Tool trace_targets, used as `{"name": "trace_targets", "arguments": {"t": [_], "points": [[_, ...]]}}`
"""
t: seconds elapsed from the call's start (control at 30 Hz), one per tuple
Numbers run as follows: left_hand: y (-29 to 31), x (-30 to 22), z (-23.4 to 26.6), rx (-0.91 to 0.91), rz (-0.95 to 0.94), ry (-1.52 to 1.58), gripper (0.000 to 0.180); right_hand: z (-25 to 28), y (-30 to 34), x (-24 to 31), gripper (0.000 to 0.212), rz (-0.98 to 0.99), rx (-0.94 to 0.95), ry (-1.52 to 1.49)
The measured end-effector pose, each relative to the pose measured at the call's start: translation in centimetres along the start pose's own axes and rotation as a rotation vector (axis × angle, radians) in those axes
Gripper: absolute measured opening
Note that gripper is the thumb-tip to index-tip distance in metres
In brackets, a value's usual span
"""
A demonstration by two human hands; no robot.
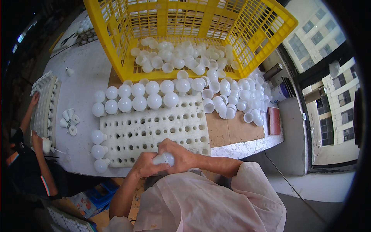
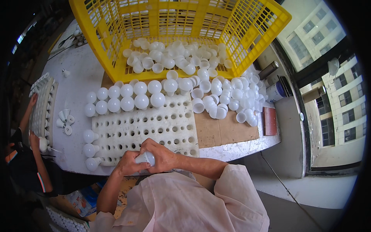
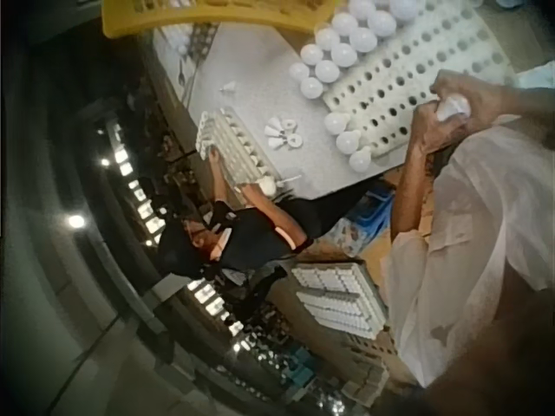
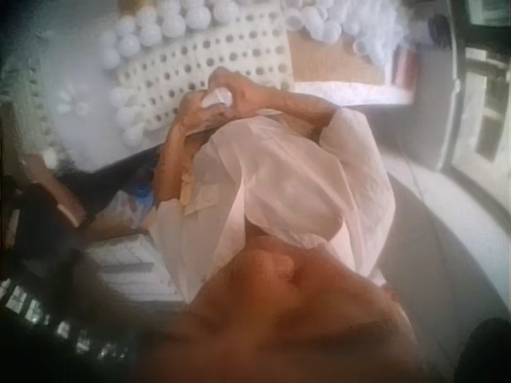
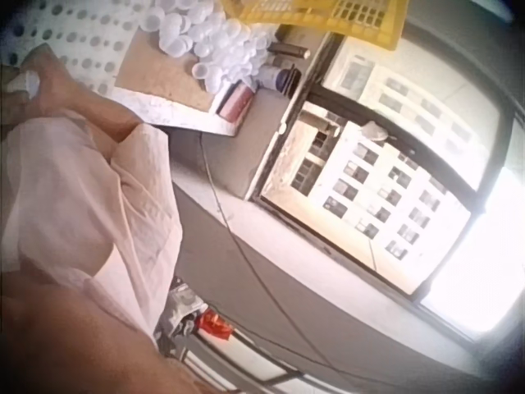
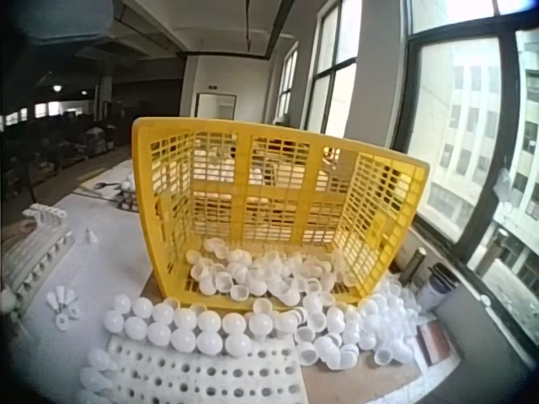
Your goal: The person assembles light bulbs by attaching plastic bulb covers onto bulb bases by hand and placing the assembled bulbs into slots on a tray.
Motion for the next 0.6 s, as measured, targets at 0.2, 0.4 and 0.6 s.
{"name": "trace_targets", "arguments": {"t": [0.2, 0.4, 0.6], "points": [[2.4, 2.6, 5.3, -0.42, -0.139, 0.004, 0.047, 8.1, 0.6, -4.6, 0.058, -0.156, -0.343, 0.174], [7.3, 9.0, 12.8, -0.671, -0.006, 0.39, 0.035, 16.3, -3.7, -8.5, 0.057, -0.178, -0.427, 0.839], [12.1, 17.5, 22.9, -1.118, 0.106, 0.213, 0.03, 16.7, -3.8, -9.3, 0.055, -0.342, -0.53, 0.788]]}}
Point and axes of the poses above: each hand's wrist, its own y-axis away from the middle knuckle, its own z-axis out of the back of the hand, x = y × z, the point moved 7 cm from there along -y, towards the middle knuckle, and after that the axes turned 8 degrees about -y, right-handed, at the moved point
